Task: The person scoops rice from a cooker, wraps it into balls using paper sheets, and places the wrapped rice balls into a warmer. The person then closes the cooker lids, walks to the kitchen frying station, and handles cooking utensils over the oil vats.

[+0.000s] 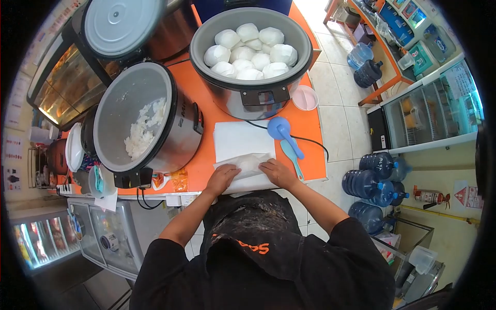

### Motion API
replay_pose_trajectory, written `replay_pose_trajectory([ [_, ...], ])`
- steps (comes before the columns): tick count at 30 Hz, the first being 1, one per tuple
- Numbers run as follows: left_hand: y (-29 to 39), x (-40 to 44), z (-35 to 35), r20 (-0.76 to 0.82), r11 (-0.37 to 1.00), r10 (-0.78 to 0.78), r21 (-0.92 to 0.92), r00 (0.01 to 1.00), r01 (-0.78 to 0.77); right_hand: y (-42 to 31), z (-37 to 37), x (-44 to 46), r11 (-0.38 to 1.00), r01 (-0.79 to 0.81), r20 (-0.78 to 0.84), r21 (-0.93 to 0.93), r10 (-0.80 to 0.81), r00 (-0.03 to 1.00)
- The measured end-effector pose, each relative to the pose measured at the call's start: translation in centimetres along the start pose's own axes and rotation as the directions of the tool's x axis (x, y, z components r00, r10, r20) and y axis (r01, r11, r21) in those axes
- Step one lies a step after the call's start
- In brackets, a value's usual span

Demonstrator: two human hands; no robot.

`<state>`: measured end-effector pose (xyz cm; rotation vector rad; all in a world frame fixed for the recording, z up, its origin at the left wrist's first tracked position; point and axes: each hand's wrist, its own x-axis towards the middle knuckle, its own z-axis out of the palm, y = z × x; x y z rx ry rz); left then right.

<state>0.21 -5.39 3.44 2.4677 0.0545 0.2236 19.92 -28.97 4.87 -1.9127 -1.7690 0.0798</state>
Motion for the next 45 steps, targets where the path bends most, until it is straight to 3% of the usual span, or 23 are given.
replay_pose_trajectory([
  [6,1.4,-1.4,1.5,-0.126,0.994,-0.108,-0.022,0.986,0.106,-2.2,1.0,-0.2,0.996,-0.092,-0.179,0.011,0.093,0.979],
  [8,-0.1,-1.8,3.4,-0.128,0.990,-0.138,-0.015,0.982,0.138,-1.0,3.5,-1.3,0.991,-0.135,-0.143,0.017,0.136,0.980],
  [11,0.6,0.3,1.6,0.074,0.907,-0.408,-0.080,0.910,0.413,0.1,4.6,-0.9,0.955,-0.292,0.004,0.053,0.293,0.956],
  [14,2.2,2.8,-0.7,0.087,0.871,-0.487,-0.020,0.869,0.491,-1.3,1.3,2.7,0.710,-0.673,0.241,0.206,0.630,0.738],
  [17,1.5,3.6,-0.5,0.167,0.873,-0.488,0.116,0.857,0.474,0.7,2.9,3.1,0.784,-0.598,0.227,0.163,0.560,0.796],
  [20,0.9,2.9,0.3,0.123,0.927,-0.354,0.174,0.927,0.331,1.2,3.0,3.2,0.770,-0.592,0.249,0.238,0.541,0.803],
  [26,1.7,0.7,1.3,-0.025,0.925,-0.293,0.244,0.956,0.290,0.3,4.1,1.0,0.916,-0.384,0.003,0.120,0.386,0.922],
  [29,1.3,1.2,1.4,0.003,0.927,-0.331,0.185,0.943,0.325,-0.8,2.9,1.7,0.862,-0.462,0.031,0.208,0.466,0.884],
  [32,1.3,2.7,0.5,0.061,0.910,-0.396,0.162,0.916,0.383,-0.2,2.1,3.2,0.847,-0.504,0.135,0.169,0.487,0.863],
  [35,0.6,3.7,-0.1,0.094,0.928,-0.358,0.143,0.929,0.343,2.9,5.6,3.5,0.919,-0.394,0.188,-0.029,0.392,0.900],
  [38,0.2,4.5,-0.4,0.072,0.951,-0.263,0.186,0.962,0.246,3.4,5.2,6.2,0.886,-0.412,0.344,-0.212,0.462,0.818],
  [41,-0.3,5.1,-0.4,0.078,0.954,-0.261,0.172,0.962,0.244,6.3,6.1,8.0,0.901,-0.403,0.612,-0.159,0.410,0.676],
  [42,-2.5,5.1,0.7,0.196,0.953,-0.301,0.089,0.933,0.289,6.3,5.1,9.2,0.908,-0.378,0.688,-0.181,0.392,0.611],
  [43,-3.8,4.9,1.6,0.224,0.956,-0.295,0.081,0.929,0.283,8.3,8.1,8.8,0.910,-0.353,0.688,-0.215,0.398,0.607],
  [45,-5.8,5.0,3.0,0.241,0.959,-0.235,-0.102,0.942,0.265,7.2,6.4,10.0,0.896,-0.361,0.706,-0.260,0.431,0.561],
])
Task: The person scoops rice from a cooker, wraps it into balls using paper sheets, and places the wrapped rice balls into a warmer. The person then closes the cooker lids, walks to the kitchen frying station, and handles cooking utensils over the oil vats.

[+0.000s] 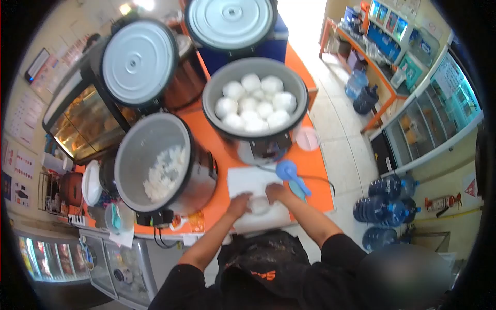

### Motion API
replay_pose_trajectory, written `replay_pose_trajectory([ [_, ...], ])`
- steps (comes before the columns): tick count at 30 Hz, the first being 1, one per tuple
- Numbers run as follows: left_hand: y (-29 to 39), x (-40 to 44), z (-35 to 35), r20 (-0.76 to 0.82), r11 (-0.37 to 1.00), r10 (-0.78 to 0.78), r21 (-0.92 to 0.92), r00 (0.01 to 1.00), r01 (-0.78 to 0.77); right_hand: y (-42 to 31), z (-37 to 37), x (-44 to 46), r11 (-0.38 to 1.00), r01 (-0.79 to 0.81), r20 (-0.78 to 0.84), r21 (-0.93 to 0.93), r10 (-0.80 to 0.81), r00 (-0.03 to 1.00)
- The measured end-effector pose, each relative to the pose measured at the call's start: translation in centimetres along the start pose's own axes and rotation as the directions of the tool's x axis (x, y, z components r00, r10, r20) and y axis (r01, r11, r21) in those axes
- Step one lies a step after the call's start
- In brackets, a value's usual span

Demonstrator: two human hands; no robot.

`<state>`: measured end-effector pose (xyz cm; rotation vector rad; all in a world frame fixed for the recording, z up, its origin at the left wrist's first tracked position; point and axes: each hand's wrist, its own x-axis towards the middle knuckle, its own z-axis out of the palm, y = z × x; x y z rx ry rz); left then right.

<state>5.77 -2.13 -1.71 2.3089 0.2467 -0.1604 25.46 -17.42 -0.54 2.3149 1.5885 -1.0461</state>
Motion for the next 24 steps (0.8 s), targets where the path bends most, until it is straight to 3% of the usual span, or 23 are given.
replay_pose_trajectory([
  [1,-0.8,0.9,0.4,0.088,0.999,0.021,0.026,0.996,-0.023,0.0,0.2,0.4,1.000,-0.024,0.002,-0.007,0.024,1.000],
  [2,1.8,1.2,-1.6,0.236,0.996,-0.057,0.073,0.970,0.041,-0.2,0.4,0.1,0.998,-0.059,-0.014,0.002,0.059,0.998],
  [4,2.3,1.9,-1.9,0.293,0.992,-0.049,0.125,0.955,0.013,-1.5,-0.9,-1.6,0.986,-0.169,-0.032,0.008,0.169,0.985],
  [5,2.6,2.0,-2.2,0.288,0.991,0.000,0.127,0.958,-0.038,-2.3,-0.8,-3.1,0.982,-0.187,-0.136,0.016,0.187,0.973],
  [8,3.0,1.8,-2.1,0.240,0.986,0.063,0.133,0.969,-0.097,-2.9,3.2,-4.4,0.980,-0.133,-0.461,0.150,0.188,0.867],
  [10,3.2,1.0,-1.9,0.208,0.987,0.120,0.083,0.971,-0.140,-3.9,4.7,-6.4,0.987,-0.048,-0.580,0.154,0.130,0.804],
  [13,4.7,-1.0,-2.2,0.165,0.990,0.068,-0.130,0.984,-0.047,-5.6,4.5,-9.2,0.935,-0.059,-0.564,0.350,0.260,0.783],
  [16,6.2,-2.3,-3.1,0.197,0.989,-0.005,-0.142,0.980,0.033,-8.1,6.1,-10.3,0.724,0.208,-0.688,0.657,0.465,0.557],
  [19,5.6,-2.8,-2.6,0.209,0.976,-0.002,-0.213,0.978,0.047,-9.4,6.9,-10.1,0.526,0.274,-0.569,0.805,0.554,0.607],
  [22,5.8,-3.4,-3.4,0.152,0.965,0.045,-0.263,0.987,-0.003,-10.2,6.2,-9.9,0.543,0.291,-0.584,0.788,0.506,0.635],
  [24,6.8,-3.9,-4.9,0.125,0.958,0.065,-0.285,0.990,-0.027,-11.0,3.7,-10.9,0.470,0.248,-0.485,0.847,0.493,0.722],
])
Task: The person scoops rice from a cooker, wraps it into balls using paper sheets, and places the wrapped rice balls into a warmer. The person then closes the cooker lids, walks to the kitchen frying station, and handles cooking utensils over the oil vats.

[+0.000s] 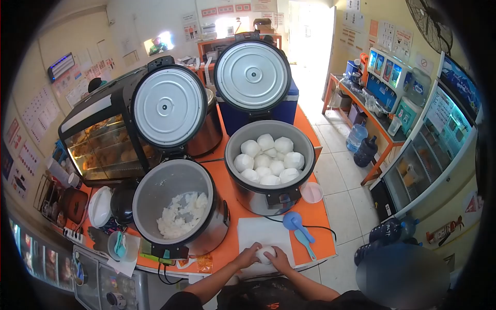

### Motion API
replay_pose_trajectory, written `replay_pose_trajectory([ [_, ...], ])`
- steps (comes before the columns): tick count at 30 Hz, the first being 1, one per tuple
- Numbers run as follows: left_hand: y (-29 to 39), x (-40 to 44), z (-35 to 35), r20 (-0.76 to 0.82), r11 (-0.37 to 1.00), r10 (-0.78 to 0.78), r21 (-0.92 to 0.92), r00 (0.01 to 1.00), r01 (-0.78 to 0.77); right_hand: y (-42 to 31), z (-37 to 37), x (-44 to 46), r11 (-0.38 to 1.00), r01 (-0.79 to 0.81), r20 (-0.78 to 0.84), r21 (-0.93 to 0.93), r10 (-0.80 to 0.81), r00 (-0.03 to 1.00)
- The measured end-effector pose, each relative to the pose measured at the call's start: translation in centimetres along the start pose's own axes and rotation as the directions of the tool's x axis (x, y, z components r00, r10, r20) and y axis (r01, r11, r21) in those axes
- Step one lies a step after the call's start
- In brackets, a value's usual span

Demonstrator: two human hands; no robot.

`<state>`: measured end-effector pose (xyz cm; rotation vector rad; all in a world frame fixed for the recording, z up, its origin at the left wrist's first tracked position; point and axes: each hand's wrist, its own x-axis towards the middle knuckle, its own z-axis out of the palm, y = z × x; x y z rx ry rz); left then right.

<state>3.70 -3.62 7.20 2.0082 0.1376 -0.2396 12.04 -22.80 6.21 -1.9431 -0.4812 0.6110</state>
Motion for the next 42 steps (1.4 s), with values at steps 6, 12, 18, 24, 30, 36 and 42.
replay_pose_trajectory([
  [6,6.7,-1.9,-5.7,-0.057,0.986,0.148,0.092,0.987,-0.142,-6.2,-1.5,1.7,0.819,-0.371,0.355,0.437,0.221,0.908],
  [12,8.9,-3.3,-8.3,-0.235,0.720,0.660,0.472,0.714,-0.509,-10.2,-2.6,1.9,0.259,-0.606,0.587,0.752,0.155,0.795],
  [18,10.9,-5.0,-8.5,-0.314,0.649,0.722,0.614,0.616,-0.448,-13.4,-2.2,1.0,0.131,-0.624,0.629,0.771,0.002,0.778],
  [24,10.6,-5.2,-6.6,-0.321,0.864,0.500,0.239,0.804,-0.443,-14.8,-1.4,0.9,0.116,-0.573,0.581,0.811,-0.062,0.811],
  [30,10.7,-7.3,-6.0,-0.104,0.892,0.273,-0.346,0.956,-0.292,-14.8,-1.0,0.5,0.251,-0.518,0.545,0.817,-0.046,0.837],
  [36,9.9,-7.3,-5.0,-0.239,0.979,0.169,-0.074,0.956,-0.192,-12.8,-0.6,0.0,0.346,-0.511,0.525,0.787,0.060,0.849],
  [42,8.4,-6.3,-4.4,-0.193,0.656,-0.298,-0.753,0.935,0.053,-10.4,1.0,1.0,0.657,-0.356,0.246,0.665,0.257,0.934],
])
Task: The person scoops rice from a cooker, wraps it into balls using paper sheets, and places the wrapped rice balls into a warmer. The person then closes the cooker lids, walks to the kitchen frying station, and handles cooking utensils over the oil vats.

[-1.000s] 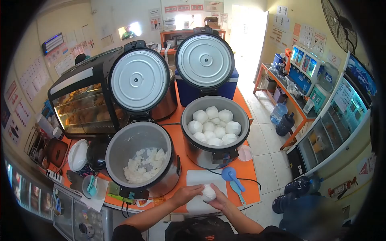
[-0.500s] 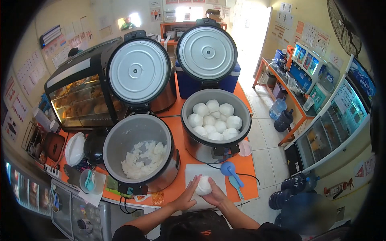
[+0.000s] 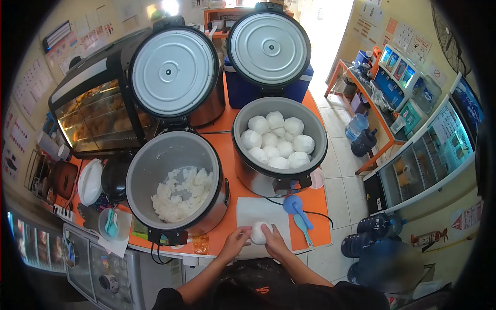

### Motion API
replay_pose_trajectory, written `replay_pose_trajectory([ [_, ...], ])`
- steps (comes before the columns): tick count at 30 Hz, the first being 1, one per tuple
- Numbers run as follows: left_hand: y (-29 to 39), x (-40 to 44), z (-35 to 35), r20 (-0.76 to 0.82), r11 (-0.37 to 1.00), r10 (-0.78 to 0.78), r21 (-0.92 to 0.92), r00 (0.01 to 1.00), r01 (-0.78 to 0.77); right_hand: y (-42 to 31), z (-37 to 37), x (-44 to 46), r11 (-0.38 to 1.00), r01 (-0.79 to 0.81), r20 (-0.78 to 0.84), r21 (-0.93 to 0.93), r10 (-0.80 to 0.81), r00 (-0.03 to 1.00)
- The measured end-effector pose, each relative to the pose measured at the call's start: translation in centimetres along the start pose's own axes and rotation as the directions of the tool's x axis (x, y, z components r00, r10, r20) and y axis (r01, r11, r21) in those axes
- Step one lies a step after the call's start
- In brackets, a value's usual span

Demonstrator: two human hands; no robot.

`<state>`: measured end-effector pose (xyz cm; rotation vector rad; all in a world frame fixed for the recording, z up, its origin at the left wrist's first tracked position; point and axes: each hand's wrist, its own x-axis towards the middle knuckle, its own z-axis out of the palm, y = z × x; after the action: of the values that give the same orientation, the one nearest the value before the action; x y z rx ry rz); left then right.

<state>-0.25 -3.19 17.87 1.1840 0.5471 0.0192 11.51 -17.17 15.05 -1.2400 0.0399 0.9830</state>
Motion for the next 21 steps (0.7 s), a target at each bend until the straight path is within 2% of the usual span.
replay_pose_trajectory([
  [2,-1.6,0.3,-0.1,0.018,0.999,-0.014,-0.031,1.000,0.015,0.7,0.0,0.0,0.996,0.005,-0.010,-0.094,-0.006,1.000],
  [5,1.7,-1.2,0.5,0.065,0.993,-0.095,0.081,0.993,0.090,0.4,0.9,-0.5,0.984,-0.056,-0.017,-0.168,0.054,0.998],
  [8,-4.0,0.2,-1.5,0.203,0.983,-0.105,-0.125,0.973,0.132,-1.3,1.9,-2.1,0.972,-0.182,0.016,-0.148,0.186,0.982],
  [10,-3.7,-0.1,-1.3,0.202,0.947,-0.134,-0.261,0.970,0.185,-2.7,1.6,-2.2,0.955,-0.287,0.101,-0.081,0.294,0.950],
  [11,-3.5,-0.3,-1.4,0.201,0.922,-0.149,-0.324,0.968,0.210,-3.1,1.5,-2.5,0.953,-0.291,0.154,-0.088,0.301,0.941],
  [13,-4.0,-0.2,-1.9,0.217,0.936,-0.141,-0.290,0.966,0.201,-4.0,1.0,-2.6,0.952,-0.288,0.260,-0.107,0.306,0.916],
  [16,-3.3,-0.2,-1.9,0.237,0.942,-0.056,-0.311,0.970,0.130,-5.3,0.2,-1.2,0.878,-0.062,0.278,-0.474,0.217,0.936],
  [18,-1.1,-0.5,-1.7,0.233,0.935,0.018,-0.348,0.972,0.066,-9.7,0.2,-0.5,0.780,0.100,0.360,-0.618,0.168,0.918],
  [19,0.2,-0.7,-1.8,0.225,0.936,0.007,-0.344,0.974,0.073,-13.0,0.4,-0.3,0.715,0.182,0.403,-0.675,0.151,0.902],
  [21,2.2,-0.8,-2.0,0.211,0.937,-0.014,-0.339,0.977,0.087,-20.3,1.4,-0.1,0.759,0.258,0.455,-0.597,0.055,0.889],
])
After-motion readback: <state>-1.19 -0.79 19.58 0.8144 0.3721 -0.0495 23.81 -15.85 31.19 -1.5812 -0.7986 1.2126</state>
